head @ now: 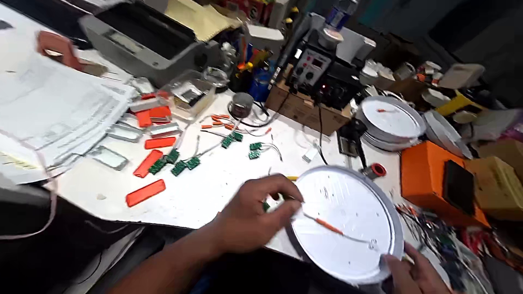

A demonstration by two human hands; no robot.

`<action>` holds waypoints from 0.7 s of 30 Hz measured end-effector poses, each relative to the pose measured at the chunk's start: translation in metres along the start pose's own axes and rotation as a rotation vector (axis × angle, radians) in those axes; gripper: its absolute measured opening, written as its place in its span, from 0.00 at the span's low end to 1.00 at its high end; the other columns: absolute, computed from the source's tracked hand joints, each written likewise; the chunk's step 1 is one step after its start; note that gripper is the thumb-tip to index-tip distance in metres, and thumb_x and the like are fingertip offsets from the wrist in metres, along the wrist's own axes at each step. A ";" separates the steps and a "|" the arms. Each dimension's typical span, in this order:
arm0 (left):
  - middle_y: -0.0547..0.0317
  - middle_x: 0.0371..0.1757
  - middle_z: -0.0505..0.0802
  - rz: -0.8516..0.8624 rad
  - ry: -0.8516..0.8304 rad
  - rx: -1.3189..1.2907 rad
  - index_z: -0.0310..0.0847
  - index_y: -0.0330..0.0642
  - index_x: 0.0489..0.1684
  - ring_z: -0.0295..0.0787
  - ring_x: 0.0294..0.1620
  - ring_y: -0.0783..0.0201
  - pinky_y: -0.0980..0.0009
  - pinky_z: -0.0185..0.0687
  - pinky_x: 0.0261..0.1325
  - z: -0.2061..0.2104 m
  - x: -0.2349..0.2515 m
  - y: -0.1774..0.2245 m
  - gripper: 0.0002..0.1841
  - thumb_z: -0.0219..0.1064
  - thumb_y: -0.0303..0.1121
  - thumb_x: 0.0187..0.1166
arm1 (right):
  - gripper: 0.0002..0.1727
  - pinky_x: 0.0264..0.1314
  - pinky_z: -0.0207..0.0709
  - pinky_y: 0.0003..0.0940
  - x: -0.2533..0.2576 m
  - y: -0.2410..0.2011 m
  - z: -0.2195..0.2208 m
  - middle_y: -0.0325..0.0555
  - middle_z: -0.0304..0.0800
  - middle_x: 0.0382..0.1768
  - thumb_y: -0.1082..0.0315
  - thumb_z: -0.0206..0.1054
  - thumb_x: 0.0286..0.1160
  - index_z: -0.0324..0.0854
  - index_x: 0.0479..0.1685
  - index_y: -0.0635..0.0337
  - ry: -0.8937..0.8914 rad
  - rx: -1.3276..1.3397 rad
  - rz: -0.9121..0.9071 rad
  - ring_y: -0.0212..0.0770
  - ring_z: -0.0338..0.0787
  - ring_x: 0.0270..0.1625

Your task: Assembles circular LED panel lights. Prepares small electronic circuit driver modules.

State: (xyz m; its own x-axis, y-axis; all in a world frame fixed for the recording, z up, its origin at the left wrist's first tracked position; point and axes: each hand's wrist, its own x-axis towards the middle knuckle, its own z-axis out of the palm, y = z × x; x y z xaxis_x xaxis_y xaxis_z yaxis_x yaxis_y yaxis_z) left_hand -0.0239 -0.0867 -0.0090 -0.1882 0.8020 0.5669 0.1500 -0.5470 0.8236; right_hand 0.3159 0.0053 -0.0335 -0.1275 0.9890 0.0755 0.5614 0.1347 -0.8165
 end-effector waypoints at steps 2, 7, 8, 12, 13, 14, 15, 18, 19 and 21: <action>0.61 0.46 0.95 -0.045 0.088 0.047 0.87 0.38 0.45 0.93 0.48 0.71 0.70 0.91 0.53 -0.013 -0.001 -0.007 0.08 0.66 0.33 0.85 | 0.27 0.20 0.79 0.24 -0.002 -0.011 0.001 0.35 0.86 0.28 0.72 0.61 0.77 0.68 0.76 0.71 0.069 -0.007 0.015 0.23 0.82 0.20; 0.60 0.43 0.96 -0.256 0.235 0.180 0.85 0.41 0.45 0.93 0.39 0.67 0.66 0.92 0.46 -0.040 -0.001 -0.032 0.06 0.67 0.32 0.81 | 0.26 0.21 0.79 0.20 -0.002 0.002 0.021 0.32 0.86 0.25 0.72 0.61 0.73 0.72 0.73 0.65 0.072 0.076 0.076 0.22 0.82 0.19; 0.59 0.46 0.96 -0.287 0.268 0.207 0.85 0.41 0.48 0.93 0.41 0.66 0.66 0.92 0.47 -0.044 -0.002 -0.035 0.07 0.67 0.32 0.81 | 0.25 0.21 0.79 0.21 -0.003 0.007 0.024 0.32 0.86 0.25 0.72 0.61 0.73 0.73 0.72 0.64 0.073 0.082 0.091 0.22 0.83 0.19; 0.50 0.83 0.77 -0.239 0.333 0.744 0.68 0.44 0.85 0.74 0.82 0.57 0.52 0.73 0.80 -0.044 -0.006 -0.031 0.34 0.69 0.44 0.78 | 0.27 0.33 0.78 0.36 -0.013 0.009 0.023 0.43 0.85 0.32 0.59 0.65 0.79 0.77 0.74 0.66 0.181 -0.268 -0.035 0.34 0.80 0.29; 0.42 0.87 0.71 -0.151 0.292 0.892 0.63 0.39 0.88 0.65 0.88 0.46 0.43 0.63 0.85 -0.039 -0.006 -0.028 0.37 0.68 0.45 0.78 | 0.30 0.44 0.81 0.43 -0.014 0.005 0.021 0.49 0.88 0.41 0.53 0.64 0.80 0.78 0.73 0.67 0.192 -0.372 -0.143 0.40 0.84 0.40; 0.34 0.84 0.73 -0.042 0.221 0.985 0.66 0.33 0.85 0.67 0.86 0.38 0.37 0.62 0.83 -0.030 -0.006 -0.025 0.35 0.66 0.44 0.80 | 0.30 0.56 0.80 0.51 -0.013 0.000 0.021 0.55 0.90 0.46 0.51 0.64 0.81 0.81 0.70 0.67 0.176 -0.431 -0.274 0.48 0.87 0.49; 0.31 0.76 0.81 0.071 0.113 1.019 0.75 0.30 0.76 0.75 0.79 0.35 0.35 0.68 0.77 -0.016 -0.006 -0.024 0.28 0.64 0.42 0.82 | 0.27 0.61 0.77 0.57 -0.011 -0.004 0.025 0.57 0.91 0.48 0.51 0.63 0.82 0.85 0.66 0.66 0.124 -0.455 -0.401 0.53 0.88 0.54; 0.49 0.48 0.95 0.219 -0.432 0.931 0.89 0.41 0.53 0.91 0.58 0.46 0.43 0.80 0.65 0.039 0.000 -0.034 0.16 0.58 0.40 0.85 | 0.22 0.66 0.75 0.57 0.001 -0.012 0.047 0.47 0.93 0.52 0.48 0.61 0.84 0.91 0.60 0.52 -0.166 -0.508 -0.581 0.50 0.88 0.61; 0.50 0.47 0.95 0.175 -0.621 0.909 0.88 0.41 0.51 0.90 0.59 0.45 0.42 0.76 0.69 0.056 0.002 -0.039 0.16 0.56 0.41 0.86 | 0.21 0.66 0.76 0.55 0.006 -0.010 0.055 0.45 0.93 0.51 0.48 0.60 0.84 0.91 0.57 0.50 -0.246 -0.545 -0.600 0.49 0.88 0.60; 0.47 0.42 0.93 0.129 -0.797 0.894 0.87 0.38 0.45 0.89 0.57 0.42 0.39 0.72 0.73 0.083 0.003 -0.051 0.15 0.58 0.40 0.85 | 0.20 0.60 0.77 0.54 0.012 -0.003 0.064 0.45 0.92 0.44 0.50 0.56 0.85 0.92 0.46 0.50 -0.289 -0.593 -0.648 0.50 0.90 0.53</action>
State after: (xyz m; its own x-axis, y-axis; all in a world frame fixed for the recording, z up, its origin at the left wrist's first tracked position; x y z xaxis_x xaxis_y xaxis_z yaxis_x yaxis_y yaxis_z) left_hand 0.0483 -0.0362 -0.0504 0.4826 0.8491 0.2149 0.8026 -0.5269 0.2795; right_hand 0.2605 0.0132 -0.0663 -0.7175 0.6659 0.2044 0.6255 0.7450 -0.2316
